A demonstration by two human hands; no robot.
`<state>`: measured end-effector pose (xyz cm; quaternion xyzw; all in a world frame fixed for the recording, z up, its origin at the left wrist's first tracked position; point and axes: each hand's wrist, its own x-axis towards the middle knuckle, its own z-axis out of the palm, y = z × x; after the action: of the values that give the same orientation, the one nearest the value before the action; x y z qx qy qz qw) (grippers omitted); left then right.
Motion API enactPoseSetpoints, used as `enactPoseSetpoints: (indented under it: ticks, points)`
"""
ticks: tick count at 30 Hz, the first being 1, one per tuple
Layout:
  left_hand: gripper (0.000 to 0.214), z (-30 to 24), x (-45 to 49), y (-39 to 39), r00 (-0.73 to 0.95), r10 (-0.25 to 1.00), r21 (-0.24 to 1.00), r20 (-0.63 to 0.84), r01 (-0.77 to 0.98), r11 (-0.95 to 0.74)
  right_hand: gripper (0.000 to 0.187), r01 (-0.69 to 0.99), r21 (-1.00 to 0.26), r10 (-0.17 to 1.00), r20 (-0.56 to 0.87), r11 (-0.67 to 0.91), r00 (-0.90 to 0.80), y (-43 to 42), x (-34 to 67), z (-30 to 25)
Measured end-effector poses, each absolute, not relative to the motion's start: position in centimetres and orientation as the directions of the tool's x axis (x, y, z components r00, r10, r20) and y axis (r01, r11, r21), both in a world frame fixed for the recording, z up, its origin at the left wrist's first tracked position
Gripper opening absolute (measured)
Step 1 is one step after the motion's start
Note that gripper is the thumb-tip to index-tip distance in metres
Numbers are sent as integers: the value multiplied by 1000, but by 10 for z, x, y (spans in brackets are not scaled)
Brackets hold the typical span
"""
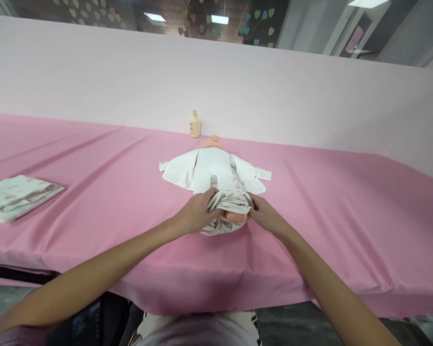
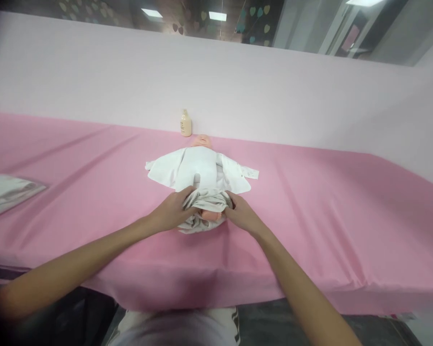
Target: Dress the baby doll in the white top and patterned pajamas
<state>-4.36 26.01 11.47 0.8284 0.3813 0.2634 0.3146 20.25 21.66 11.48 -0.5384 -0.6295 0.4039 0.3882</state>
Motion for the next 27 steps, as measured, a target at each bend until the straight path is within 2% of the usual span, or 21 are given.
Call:
enactPoseSetpoints:
  ticks: [5,8,11,14,18,20,24,27]
  points:
    - [16,115,-34,269,541,813,612,216,574,-544,27,347,-938,995,-10,27,-103,219,198,116]
    - [20,115,-34,269,527,832,653,171,572,-496,33,252,-968,990,-28,8,-136,217,196,115]
    - [36,117,-40,268,549,825,686,130,551,-475,43,114,-993,971,-65,-39,-229,215,201,118]
    - [51,120,-53,270,600,789,647,129,552,-526,51,103,-991,947,-116,-89,-299,217,210,123]
    - [51,121,-73,277,624,760,632,182,518,-577,48,89,-990,928,-130,-106,-350,228,216,128]
    - [51,120,-82,281,621,768,699,157,479,-530,46,83,-991,938,-123,-101,-323,237,212,127]
    - [47,115,-93,291,613,787,859,69,365,-359,48,168,-981,986,-120,-100,-114,254,200,114]
    - [49,110,-99,297,578,816,909,-8,345,-235,49,97,-980,985,-174,-174,14,259,194,103]
